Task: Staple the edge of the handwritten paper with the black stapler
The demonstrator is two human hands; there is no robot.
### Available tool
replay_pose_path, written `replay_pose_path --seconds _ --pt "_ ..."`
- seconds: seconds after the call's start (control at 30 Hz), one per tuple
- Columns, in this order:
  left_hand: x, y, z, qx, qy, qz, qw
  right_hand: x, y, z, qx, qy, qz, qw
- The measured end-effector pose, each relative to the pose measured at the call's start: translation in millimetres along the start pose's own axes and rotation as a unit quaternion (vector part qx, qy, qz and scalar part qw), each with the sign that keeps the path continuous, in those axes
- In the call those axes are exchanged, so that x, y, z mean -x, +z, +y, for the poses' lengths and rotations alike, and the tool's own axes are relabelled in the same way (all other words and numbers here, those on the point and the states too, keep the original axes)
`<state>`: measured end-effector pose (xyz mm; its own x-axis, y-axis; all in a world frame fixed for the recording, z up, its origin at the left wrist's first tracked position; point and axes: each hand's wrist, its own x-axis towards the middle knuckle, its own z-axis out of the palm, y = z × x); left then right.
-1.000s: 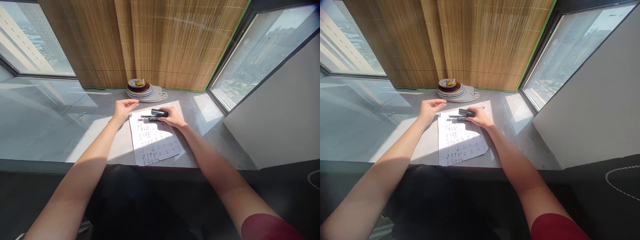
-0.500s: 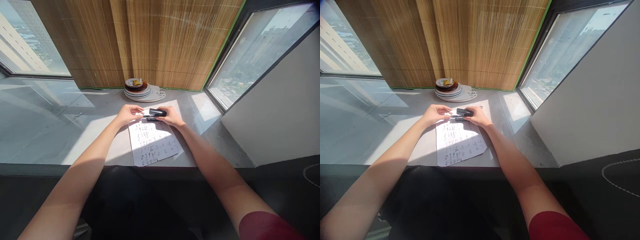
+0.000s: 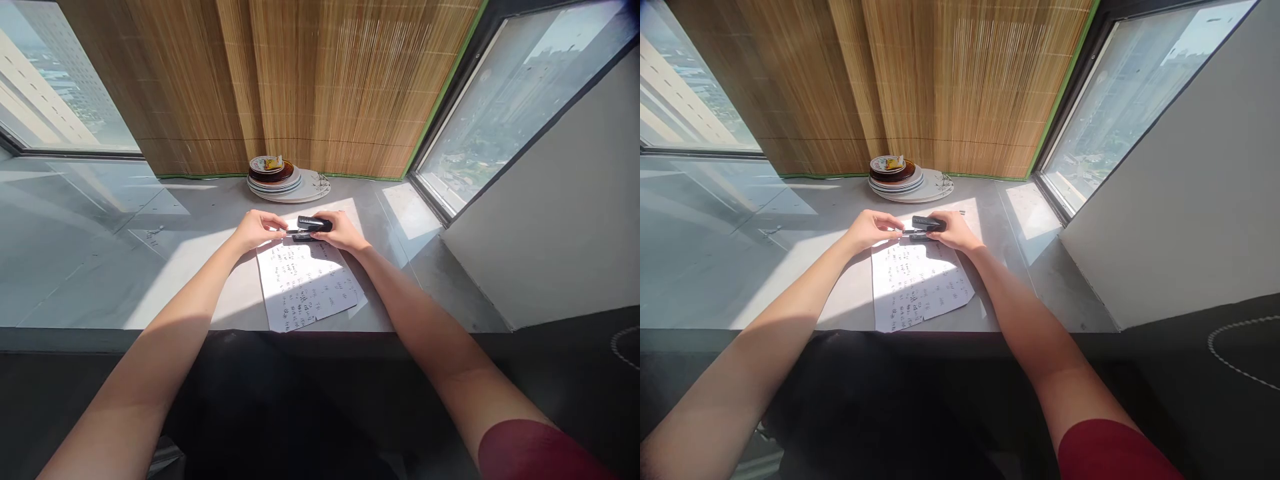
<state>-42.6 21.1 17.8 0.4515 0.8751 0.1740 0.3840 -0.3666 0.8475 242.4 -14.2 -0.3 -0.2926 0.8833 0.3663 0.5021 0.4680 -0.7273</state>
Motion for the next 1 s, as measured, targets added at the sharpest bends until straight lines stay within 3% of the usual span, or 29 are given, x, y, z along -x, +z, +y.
replay_pose_path --seconds 0.33,0.67,0.8,1.0 --pt "0 -0.4 -2 0.003 -0.004 -0.007 1.000 0 0 -1 0.013 0.001 0.000 1.000" --pt "8 -19.2 -3 -0.067 0.001 -0.013 0.998 0 -4 6 0.003 0.000 0.003 1.000" --pt "10 -11.7 4 -0.034 0.019 -0.001 0.999 2 -5 1 -0.020 0.000 -0.003 1.000" --pt "8 2.8 11 -0.015 0.059 -0.020 0.998 5 16 -21 -0.048 -0.029 -0.040 0.998"
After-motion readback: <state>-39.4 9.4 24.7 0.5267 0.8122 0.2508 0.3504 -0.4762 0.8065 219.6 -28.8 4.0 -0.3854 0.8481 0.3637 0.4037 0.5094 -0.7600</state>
